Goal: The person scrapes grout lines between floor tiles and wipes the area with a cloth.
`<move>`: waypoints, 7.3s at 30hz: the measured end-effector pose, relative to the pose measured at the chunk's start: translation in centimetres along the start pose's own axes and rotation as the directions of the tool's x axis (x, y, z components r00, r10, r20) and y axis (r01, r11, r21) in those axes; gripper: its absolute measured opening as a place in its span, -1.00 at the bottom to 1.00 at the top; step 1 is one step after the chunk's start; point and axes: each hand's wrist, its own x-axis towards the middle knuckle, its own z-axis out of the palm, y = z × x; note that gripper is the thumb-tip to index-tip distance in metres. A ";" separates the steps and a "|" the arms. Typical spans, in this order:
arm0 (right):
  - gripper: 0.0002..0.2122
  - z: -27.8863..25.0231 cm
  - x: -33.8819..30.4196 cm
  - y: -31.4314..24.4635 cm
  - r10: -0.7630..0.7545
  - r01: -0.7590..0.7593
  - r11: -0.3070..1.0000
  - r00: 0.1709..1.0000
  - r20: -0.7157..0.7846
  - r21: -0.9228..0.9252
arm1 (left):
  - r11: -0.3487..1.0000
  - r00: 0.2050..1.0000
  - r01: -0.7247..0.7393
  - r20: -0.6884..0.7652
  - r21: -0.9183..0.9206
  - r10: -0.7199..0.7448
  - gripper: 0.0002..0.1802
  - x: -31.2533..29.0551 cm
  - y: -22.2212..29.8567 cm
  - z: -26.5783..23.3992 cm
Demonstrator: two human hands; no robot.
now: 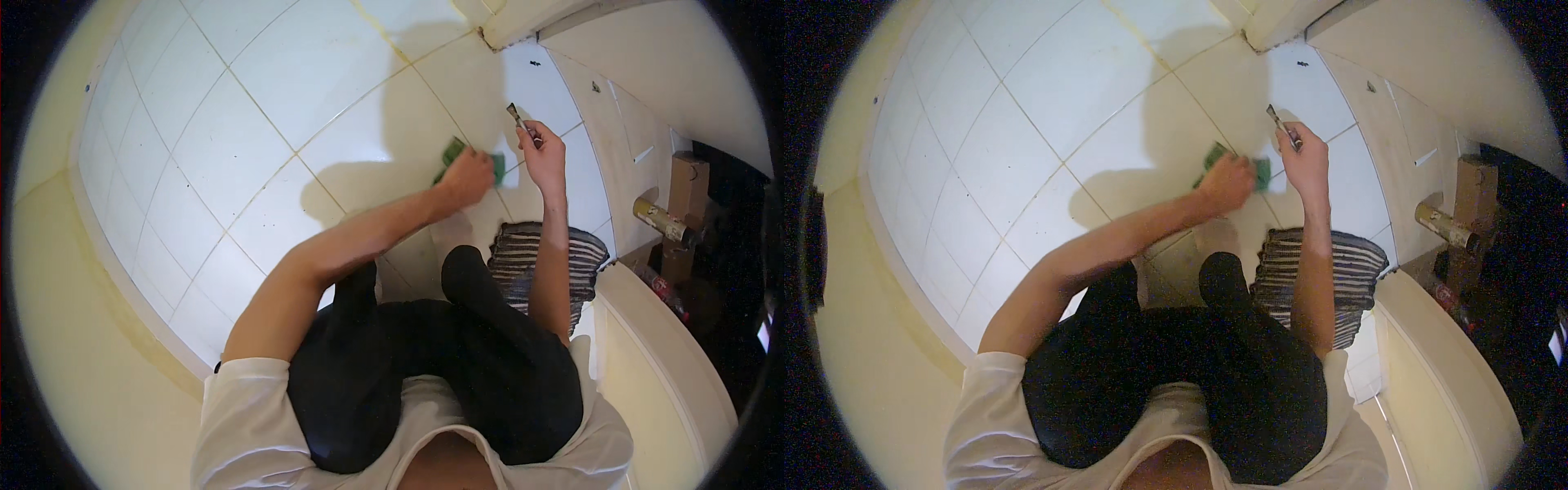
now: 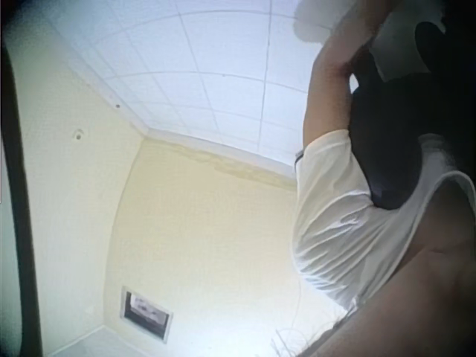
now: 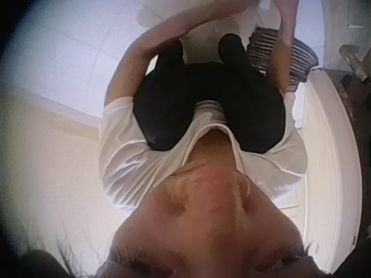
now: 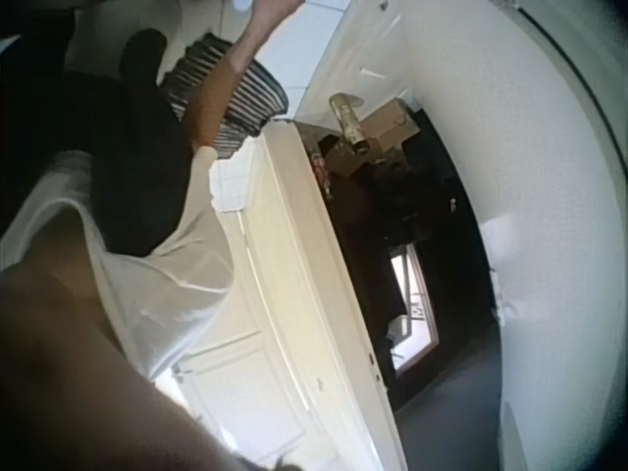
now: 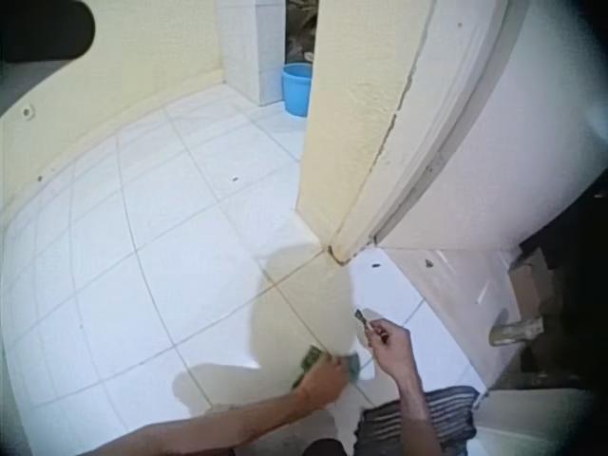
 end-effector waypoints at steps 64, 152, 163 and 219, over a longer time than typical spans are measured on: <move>-0.82 0.8 -0.8 -2.3 -0.113 0.121 0.988 0.990 -0.085 0.095 | 0.719 0.749 0.594 -0.078 -0.361 -0.658 -0.50 -13.1 -27.1 -12.3; -0.60 15.2 10.2 -9.4 -0.293 0.591 0.628 0.783 0.549 -0.507 | 0.265 0.315 0.937 0.882 -0.229 -0.350 -0.71 -40.6 2.6 2.0; -0.64 15.9 10.2 -9.8 -0.266 0.548 0.666 0.809 0.525 -0.507 | -0.296 0.305 0.875 0.911 -0.383 -0.277 -0.73 -44.5 10.7 9.0; -0.66 16.1 10.8 -9.5 -0.349 0.544 0.723 0.820 0.454 -0.427 | 0.642 0.941 0.169 -0.072 -0.748 -0.331 -0.88 -21.2 -1.9 4.9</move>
